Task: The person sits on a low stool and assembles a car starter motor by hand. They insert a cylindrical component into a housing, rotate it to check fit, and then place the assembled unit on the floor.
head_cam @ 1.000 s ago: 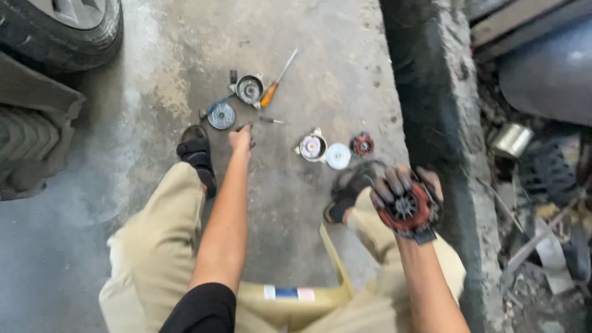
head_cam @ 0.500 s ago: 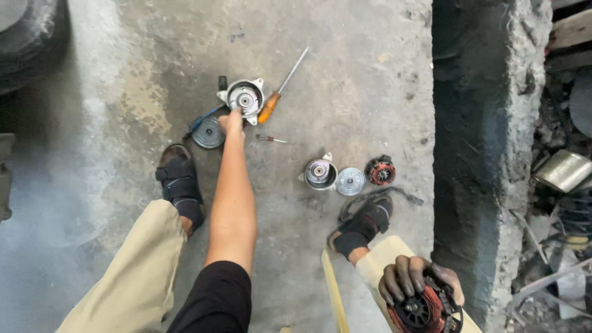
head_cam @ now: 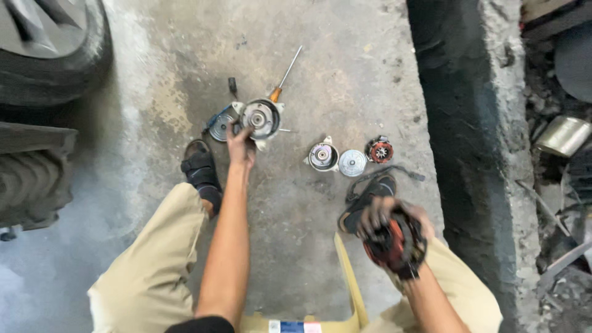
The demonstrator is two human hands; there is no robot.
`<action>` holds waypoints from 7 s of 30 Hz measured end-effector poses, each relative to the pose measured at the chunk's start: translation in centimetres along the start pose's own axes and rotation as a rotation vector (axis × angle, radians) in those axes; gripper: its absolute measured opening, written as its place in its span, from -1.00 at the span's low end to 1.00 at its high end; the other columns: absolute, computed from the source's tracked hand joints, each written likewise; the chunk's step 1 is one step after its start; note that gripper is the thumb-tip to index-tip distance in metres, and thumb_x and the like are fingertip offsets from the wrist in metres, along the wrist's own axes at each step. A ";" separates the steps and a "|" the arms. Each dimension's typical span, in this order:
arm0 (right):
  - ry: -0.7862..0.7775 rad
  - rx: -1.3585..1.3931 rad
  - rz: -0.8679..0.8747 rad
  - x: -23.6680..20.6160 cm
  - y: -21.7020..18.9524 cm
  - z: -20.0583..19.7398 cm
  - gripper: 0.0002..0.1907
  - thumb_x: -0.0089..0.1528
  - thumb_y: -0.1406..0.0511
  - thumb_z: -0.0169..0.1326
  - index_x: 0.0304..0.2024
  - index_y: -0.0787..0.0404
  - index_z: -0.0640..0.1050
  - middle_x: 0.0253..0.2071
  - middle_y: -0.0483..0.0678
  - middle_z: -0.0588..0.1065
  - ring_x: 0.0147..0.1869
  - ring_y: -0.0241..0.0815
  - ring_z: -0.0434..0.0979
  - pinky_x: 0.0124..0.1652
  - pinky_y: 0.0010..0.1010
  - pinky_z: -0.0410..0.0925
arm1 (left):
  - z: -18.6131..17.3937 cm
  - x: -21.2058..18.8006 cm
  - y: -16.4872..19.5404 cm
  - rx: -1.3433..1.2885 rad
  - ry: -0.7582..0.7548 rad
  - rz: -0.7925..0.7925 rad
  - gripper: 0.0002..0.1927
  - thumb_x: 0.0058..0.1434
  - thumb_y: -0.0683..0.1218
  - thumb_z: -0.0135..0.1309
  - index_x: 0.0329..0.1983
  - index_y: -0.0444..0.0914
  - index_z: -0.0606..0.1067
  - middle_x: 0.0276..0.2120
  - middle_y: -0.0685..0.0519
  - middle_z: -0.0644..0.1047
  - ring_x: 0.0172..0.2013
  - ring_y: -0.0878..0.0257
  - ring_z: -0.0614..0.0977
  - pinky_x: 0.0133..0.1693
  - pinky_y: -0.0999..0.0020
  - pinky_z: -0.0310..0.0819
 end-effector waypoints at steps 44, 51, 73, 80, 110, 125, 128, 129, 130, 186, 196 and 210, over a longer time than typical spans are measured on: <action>-0.012 -0.058 -0.129 -5.5 4.7 6.2 -0.76 0.29 0.28 0.03 -0.29 0.36 0.61 -0.50 0.03 0.53 -0.53 -0.18 0.52 -0.47 -0.42 0.43 | 14.8 -44.9 12.0 0.505 -0.494 0.641 -0.29 -0.02 -0.35 0.13 0.27 -0.40 0.25 0.17 -0.17 0.37 0.22 0.08 0.47 0.32 0.21 0.35; 0.185 -1.358 -1.076 -10.1 2.8 9.8 -0.84 0.23 0.43 0.08 -0.15 0.36 0.57 -0.25 0.03 0.55 -0.19 -0.11 0.60 -0.16 -0.40 0.44 | 15.3 -45.6 12.6 0.536 -0.481 0.713 -0.30 0.02 -0.36 0.10 0.29 -0.40 0.25 0.16 -0.16 0.38 0.23 0.05 0.48 0.33 0.20 0.36; 0.098 -1.099 -0.886 -10.3 2.7 14.7 -0.78 0.35 0.38 -0.12 -0.26 0.30 0.56 -0.41 -0.05 0.59 -0.41 -0.22 0.60 -0.37 -0.47 0.45 | 13.5 -43.3 10.9 0.257 -0.320 0.408 -0.26 0.05 -0.39 -0.08 0.41 -0.45 0.24 0.16 -0.13 0.43 0.17 0.13 0.49 0.25 0.29 0.33; 0.090 -1.131 -0.916 -10.0 2.1 14.9 -0.68 0.37 0.28 -0.14 -0.30 0.37 0.54 -0.35 0.03 0.61 -0.35 -0.22 0.60 -0.28 -0.45 0.46 | 13.6 -42.9 10.5 0.308 -0.473 0.423 -0.20 0.02 -0.39 -0.07 0.44 -0.50 0.23 0.30 -0.18 0.40 0.31 0.11 0.44 0.38 0.27 0.21; 0.369 -0.608 -0.326 -7.0 2.6 9.2 -0.60 0.21 0.10 -0.02 -0.34 0.33 0.58 -0.48 -0.07 0.49 -0.49 -0.26 0.40 -0.45 -0.45 0.28 | 15.6 -46.9 12.4 0.770 -0.426 0.882 -0.30 0.07 -0.26 0.24 0.34 -0.40 0.39 0.31 -0.26 0.45 0.31 -0.06 0.56 0.31 0.16 0.46; 0.371 -0.883 -1.006 -10.9 1.7 9.4 -0.62 0.37 0.21 -0.15 -0.22 0.40 0.57 -0.36 0.05 0.53 -0.32 -0.22 0.51 -0.28 -0.40 0.38 | 14.9 -45.3 9.9 0.402 -0.485 0.690 -0.22 0.09 -0.41 0.19 0.41 -0.48 0.24 0.36 -0.23 0.36 0.37 0.02 0.45 0.41 0.14 0.33; 0.176 -0.554 -0.874 -10.4 1.3 9.6 -0.56 0.38 0.18 -0.20 -0.25 0.41 0.56 -0.37 0.06 0.50 -0.31 -0.16 0.47 -0.24 -0.34 0.37 | 14.2 -44.4 9.4 0.311 -0.414 0.593 -0.23 0.12 -0.39 0.14 0.42 -0.45 0.19 0.36 -0.22 0.35 0.35 0.04 0.44 0.35 0.18 0.35; 0.092 -0.512 -0.859 -10.4 1.0 10.0 -0.57 0.37 0.17 -0.20 -0.26 0.39 0.55 -0.37 0.05 0.49 -0.31 -0.15 0.46 -0.24 -0.33 0.36 | 13.6 -44.1 9.3 0.312 -0.370 0.572 -0.26 0.14 -0.39 0.11 0.42 -0.45 0.20 0.34 -0.21 0.36 0.35 0.05 0.44 0.35 0.18 0.34; 0.015 -0.394 -0.777 -10.1 0.8 10.1 -0.57 0.37 0.16 -0.19 -0.27 0.38 0.54 -0.37 0.04 0.48 -0.31 -0.14 0.45 -0.24 -0.32 0.36 | 12.9 -43.4 9.4 0.311 -0.325 0.553 -0.29 0.16 -0.38 0.08 0.42 -0.45 0.22 0.33 -0.21 0.37 0.34 0.05 0.45 0.36 0.18 0.34; 0.005 0.165 0.044 -7.6 6.4 3.8 -0.61 0.22 0.05 -0.14 -0.43 0.22 0.46 -0.39 0.02 0.42 -0.36 0.03 0.45 -0.29 -0.07 0.41 | 5.8 -34.5 5.4 0.182 -0.216 0.102 -0.31 0.07 -0.44 0.06 0.34 -0.43 0.29 0.04 -0.12 0.54 -0.01 0.16 0.60 0.03 0.33 0.52; 0.141 0.085 0.050 -6.4 7.4 1.3 -0.64 0.18 0.03 -0.07 -0.48 0.15 0.48 -0.50 -0.01 0.46 -0.52 0.04 0.46 -0.49 -0.12 0.35 | 4.4 -31.8 1.0 0.198 -0.137 -0.036 -0.30 0.00 -0.46 -0.02 0.30 -0.39 0.33 -0.04 -0.07 0.56 -0.09 0.19 0.61 -0.06 0.35 0.53; 0.268 -0.163 0.272 -4.1 11.3 1.7 -0.50 0.15 -0.03 -0.08 -0.43 0.26 0.57 -0.54 0.06 0.49 -0.50 0.06 0.52 -0.43 -0.11 0.45 | 2.4 -30.4 2.4 0.537 0.140 0.148 -0.40 -0.01 -0.39 0.04 0.18 -0.31 0.42 -0.04 -0.05 0.57 -0.10 0.20 0.62 -0.01 0.37 0.49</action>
Point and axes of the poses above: each hand's wrist, its own x-axis towards the middle knuckle, its own z-axis out of the palm, y = z × x, the point moved 6 cm from there along x, towards the middle knuckle
